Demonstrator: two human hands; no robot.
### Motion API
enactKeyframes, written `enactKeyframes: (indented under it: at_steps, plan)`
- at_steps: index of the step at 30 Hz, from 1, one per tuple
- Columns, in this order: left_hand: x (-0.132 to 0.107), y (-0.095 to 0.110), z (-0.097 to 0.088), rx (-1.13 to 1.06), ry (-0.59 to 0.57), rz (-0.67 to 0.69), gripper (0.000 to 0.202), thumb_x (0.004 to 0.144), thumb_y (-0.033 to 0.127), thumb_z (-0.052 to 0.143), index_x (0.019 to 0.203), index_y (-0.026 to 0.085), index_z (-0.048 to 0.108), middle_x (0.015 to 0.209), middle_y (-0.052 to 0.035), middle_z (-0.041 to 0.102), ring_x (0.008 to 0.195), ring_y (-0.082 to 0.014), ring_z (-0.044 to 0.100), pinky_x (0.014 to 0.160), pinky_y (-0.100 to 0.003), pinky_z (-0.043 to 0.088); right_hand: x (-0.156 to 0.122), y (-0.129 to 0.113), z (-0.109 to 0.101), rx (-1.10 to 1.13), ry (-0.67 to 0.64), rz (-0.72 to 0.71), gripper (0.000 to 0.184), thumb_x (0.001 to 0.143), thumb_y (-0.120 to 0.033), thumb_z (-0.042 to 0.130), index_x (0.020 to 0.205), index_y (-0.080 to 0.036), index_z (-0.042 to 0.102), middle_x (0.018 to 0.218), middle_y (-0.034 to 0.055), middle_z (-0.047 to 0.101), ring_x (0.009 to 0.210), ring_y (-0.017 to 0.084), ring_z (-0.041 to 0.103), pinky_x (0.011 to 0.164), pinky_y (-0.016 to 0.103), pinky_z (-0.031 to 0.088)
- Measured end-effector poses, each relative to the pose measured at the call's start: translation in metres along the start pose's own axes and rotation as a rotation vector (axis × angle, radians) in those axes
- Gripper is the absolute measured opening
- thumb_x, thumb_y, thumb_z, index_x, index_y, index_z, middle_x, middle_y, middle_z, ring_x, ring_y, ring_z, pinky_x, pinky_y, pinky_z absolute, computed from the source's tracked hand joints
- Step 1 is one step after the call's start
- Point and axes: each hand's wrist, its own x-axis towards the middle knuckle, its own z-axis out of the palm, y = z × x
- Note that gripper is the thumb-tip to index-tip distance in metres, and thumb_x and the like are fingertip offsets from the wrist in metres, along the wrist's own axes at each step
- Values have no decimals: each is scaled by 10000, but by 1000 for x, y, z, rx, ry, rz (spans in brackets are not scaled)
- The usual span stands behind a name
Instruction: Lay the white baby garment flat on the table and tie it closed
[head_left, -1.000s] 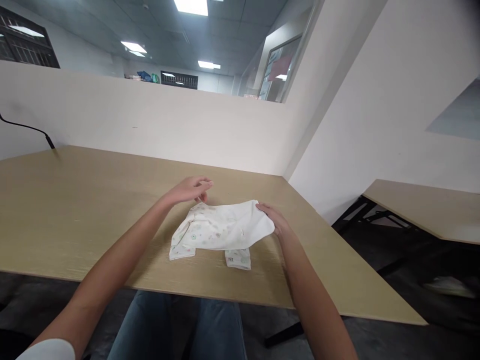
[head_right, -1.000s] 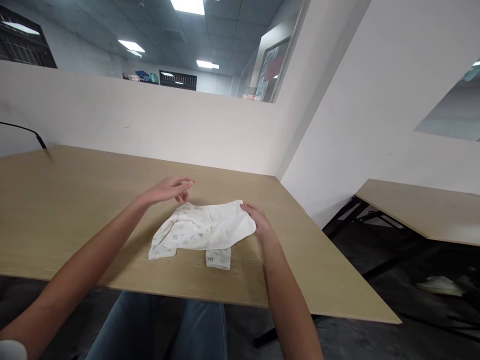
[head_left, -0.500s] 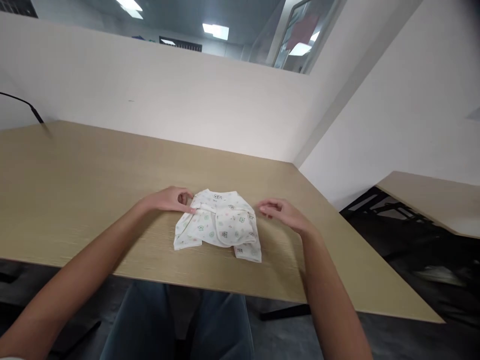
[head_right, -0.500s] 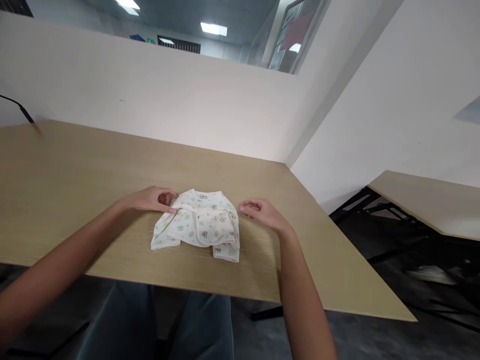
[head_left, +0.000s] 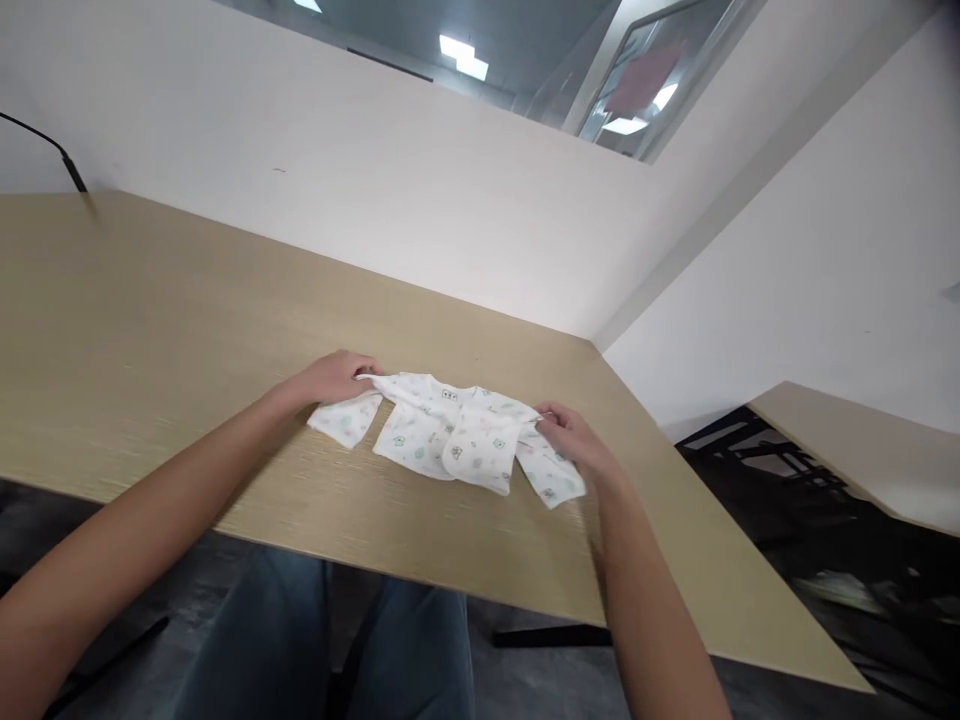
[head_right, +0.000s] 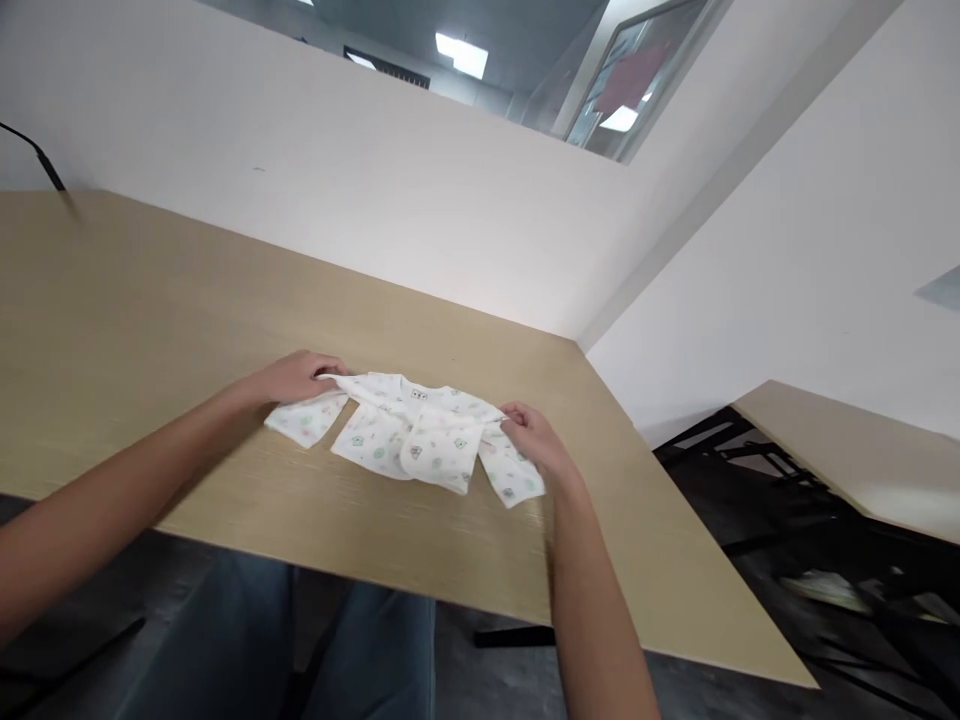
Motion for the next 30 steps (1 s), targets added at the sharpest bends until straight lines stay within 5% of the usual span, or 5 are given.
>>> enactKeyframes:
  at_steps: [8,13,15,21,30]
  plan:
    - [-3,-10,-16,74,-193,-9,532,709,324,662,1239,274,656,1173,-15,720,947,-233,656,758,-265,451,-5,1,-23,-250,-333,-130,398,720,-277,726,1109,-194,732,1134,61,723,977,281,654,792,333,515]
    - [-3,-13,-31,318,199,-29,367,747,278,585,1103,227,659,856,-30,670,742,-212,583,639,-295,364,1,5,-33,-455,390,-355,300,770,-271,551,998,-171,719,890,69,670,800,224,591,747,334,455]
    - [-4,-15,-37,292,164,43,416,757,345,625,1154,223,647,877,-34,648,768,-213,578,667,-295,379,0,10,-42,-514,483,-385,316,790,-339,582,1031,-188,718,877,69,643,789,221,574,744,339,448]
    - [-3,-18,-28,219,-94,-51,645,779,752,595,1149,233,685,967,-62,674,834,-237,605,697,-303,405,0,25,-45,-525,241,-215,488,793,-608,682,1070,-211,744,1050,99,690,904,256,622,825,374,484]
    - [5,-43,-10,304,-35,-150,559,937,670,365,1233,266,614,1220,-125,572,1214,-331,510,1028,-480,387,14,38,-30,-446,64,-168,394,883,-496,571,1055,-195,758,1201,96,697,1088,275,641,933,366,495]
